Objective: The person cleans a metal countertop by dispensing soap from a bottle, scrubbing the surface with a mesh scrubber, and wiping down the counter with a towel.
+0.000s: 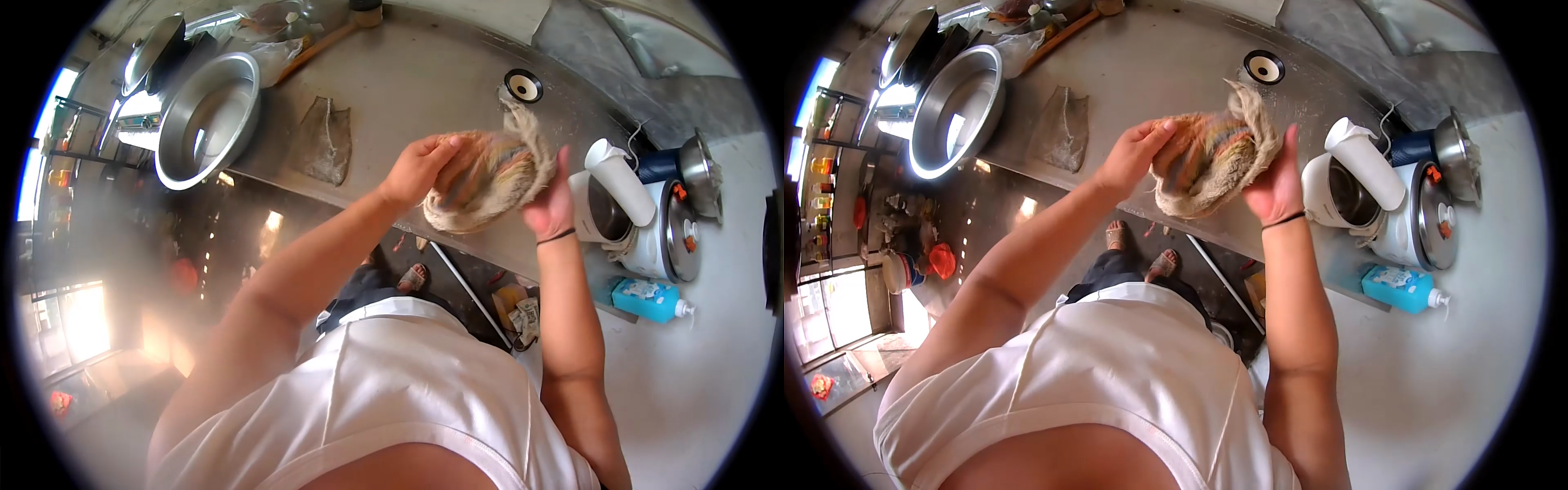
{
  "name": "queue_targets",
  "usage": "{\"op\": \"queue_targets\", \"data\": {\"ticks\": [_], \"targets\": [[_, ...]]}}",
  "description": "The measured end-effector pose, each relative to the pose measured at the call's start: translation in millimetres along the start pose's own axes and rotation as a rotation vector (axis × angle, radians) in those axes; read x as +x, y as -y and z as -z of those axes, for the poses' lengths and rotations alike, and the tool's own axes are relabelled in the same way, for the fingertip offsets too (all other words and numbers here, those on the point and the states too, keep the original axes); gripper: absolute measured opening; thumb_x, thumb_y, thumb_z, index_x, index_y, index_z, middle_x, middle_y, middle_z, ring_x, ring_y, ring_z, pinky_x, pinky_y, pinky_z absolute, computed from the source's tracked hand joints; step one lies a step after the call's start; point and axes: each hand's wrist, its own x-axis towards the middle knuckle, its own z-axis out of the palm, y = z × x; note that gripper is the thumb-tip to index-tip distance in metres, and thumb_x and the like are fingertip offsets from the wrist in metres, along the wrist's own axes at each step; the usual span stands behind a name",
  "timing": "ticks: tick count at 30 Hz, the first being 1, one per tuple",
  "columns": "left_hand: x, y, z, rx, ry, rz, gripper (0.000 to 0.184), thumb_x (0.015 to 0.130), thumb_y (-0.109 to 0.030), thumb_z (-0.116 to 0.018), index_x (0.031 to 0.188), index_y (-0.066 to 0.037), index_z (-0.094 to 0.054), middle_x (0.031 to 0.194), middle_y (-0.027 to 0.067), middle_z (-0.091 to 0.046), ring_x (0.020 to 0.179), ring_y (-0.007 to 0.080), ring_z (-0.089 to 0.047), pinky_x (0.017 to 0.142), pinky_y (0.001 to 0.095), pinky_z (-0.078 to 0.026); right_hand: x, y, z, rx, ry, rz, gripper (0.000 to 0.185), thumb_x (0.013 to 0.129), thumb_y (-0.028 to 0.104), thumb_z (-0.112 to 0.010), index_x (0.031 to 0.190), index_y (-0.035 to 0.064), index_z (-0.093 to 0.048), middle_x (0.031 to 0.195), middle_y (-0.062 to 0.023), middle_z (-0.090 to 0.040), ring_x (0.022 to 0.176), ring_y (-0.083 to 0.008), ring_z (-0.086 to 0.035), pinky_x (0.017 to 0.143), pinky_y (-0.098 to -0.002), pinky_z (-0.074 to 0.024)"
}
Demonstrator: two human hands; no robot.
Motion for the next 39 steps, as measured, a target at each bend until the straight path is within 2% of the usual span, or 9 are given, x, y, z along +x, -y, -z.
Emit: {"op": "queue_targets", "data": {"ticks": [4, 12, 23, 28, 31, 32, 33, 35, 39], "targets": [[-22, 7, 6, 0.085, 0.041, 0.061, 0.037, 0.102, -0.039, -0.051, 0.101, -0.004, -0.064, 0.081, -0.0038, -0.060, 0.069, 0.0060, -0.052, 0.062, 0.0214, -0.043, -23, -69, 77, -0.133, -0.022, -0.224, 0.078, 0.094, 0.056, -0.055, 0.146, 0.0023, -0.034, 0.141, -0.0135, -0.049, 0.132, -0.0270, -0.046, 0.112, -0.0428, -0.0356], [-43, 13, 47, 0.275, -0.228, 0.022, 0.044, 0.102, -0.040, -0.050, 0.120, -0.001, -0.060, 0.104, 0.0032, -0.064, 0.096, 0.0104, -0.056, 0.086, 0.0269, -0.047, -60, -69, 120, -1.003, -0.239, -0.379, 0.066, 0.082, 0.011, -0.074, 0.138, -0.0011, -0.043, 0.122, -0.0074, -0.061, 0.109, -0.0200, -0.059, 0.094, -0.0337, -0.0476], [46, -180, 48, 0.321, -0.115, -0.781, 0.029, 0.100, -0.015, -0.054, 0.124, -0.001, -0.060, 0.113, 0.0020, -0.064, 0.107, 0.0132, -0.057, 0.095, 0.0270, -0.045, -6, 129, -94, -0.995, 0.115, 0.840, 0.061, 0.091, 0.002, -0.056, 0.149, 0.0101, -0.036, 0.105, -0.0039, -0.063, 0.091, -0.0113, -0.060, 0.086, -0.0245, -0.0473], [19, -183, 75, 0.342, -0.154, -0.619, 0.026, 0.099, -0.018, -0.055, 0.118, -0.003, -0.064, 0.103, 0.0045, -0.068, 0.092, 0.0198, -0.065, 0.085, 0.0317, -0.051, -29, 131, -96, -1.350, -0.022, 1.026, 0.055, 0.094, 0.005, -0.055, 0.147, 0.0069, -0.038, 0.107, -0.0047, -0.063, 0.094, -0.0100, -0.058, 0.089, -0.0252, -0.0464], [-19, -138, 84, 0.601, -0.330, -0.383, 0.024, 0.095, -0.023, -0.062, 0.110, -0.004, -0.063, 0.101, 0.0031, -0.066, 0.091, 0.0131, -0.062, 0.078, 0.0278, -0.050, -45, 96, -41, -1.749, -0.022, 1.197, 0.052, 0.097, 0.007, -0.048, 0.148, 0.0081, -0.037, 0.140, -0.0110, -0.053, 0.125, -0.0174, -0.052, 0.102, -0.0295, -0.0406], [-38, -119, 78, 0.329, -0.282, -0.301, 0.021, 0.095, -0.021, -0.063, 0.106, -0.004, -0.065, 0.096, 0.0030, -0.066, 0.089, 0.0124, -0.061, 0.076, 0.0269, -0.049, -53, 81, -11, -1.751, -0.036, 0.989, 0.052, 0.097, 0.007, -0.047, 0.148, 0.0095, -0.037, 0.152, -0.0114, -0.041, 0.140, -0.0198, -0.039, 0.109, -0.0317, -0.0344], [-52, -94, 87, 0.366, -0.247, -0.189, 0.024, 0.093, -0.021, -0.065, 0.107, -0.001, -0.065, 0.097, 0.0040, -0.067, 0.090, 0.0131, -0.062, 0.077, 0.0284, -0.049, -62, 63, 18, -1.843, -0.095, 0.891, 0.054, 0.096, 0.007, -0.050, 0.149, 0.0095, -0.036, 0.143, -0.0075, -0.050, 0.116, -0.0165, -0.056, 0.095, -0.0292, -0.0447], [-83, -34, 114, 0.211, -0.108, 0.078, 0.027, 0.092, -0.021, -0.068, 0.108, 0.001, -0.066, 0.094, 0.0041, -0.067, 0.087, 0.0126, -0.061, 0.078, 0.0288, -0.049, -87, 23, 53, -1.541, -0.249, 0.302, 0.058, 0.093, 0.008, -0.059, 0.147, 0.0069, -0.038, 0.095, 0.0002, -0.059, 0.065, -0.0040, -0.039, 0.061, -0.0215, -0.0413], [-134, 43, 119, 0.433, -0.226, 0.378, 0.026, 0.092, -0.023, -0.067, 0.106, -0.001, -0.067, 0.090, 0.0065, -0.068, 0.084, 0.0144, -0.062, 0.077, 0.0299, -0.049, -108, -19, 92, -1.315, -0.293, -0.079, 0.054, 0.089, 0.006, -0.064, 0.139, 0.0020, -0.047, 0.088, 0.0020, -0.058, 0.072, -0.0037, -0.049, 0.065, -0.0203, -0.0420]]}}
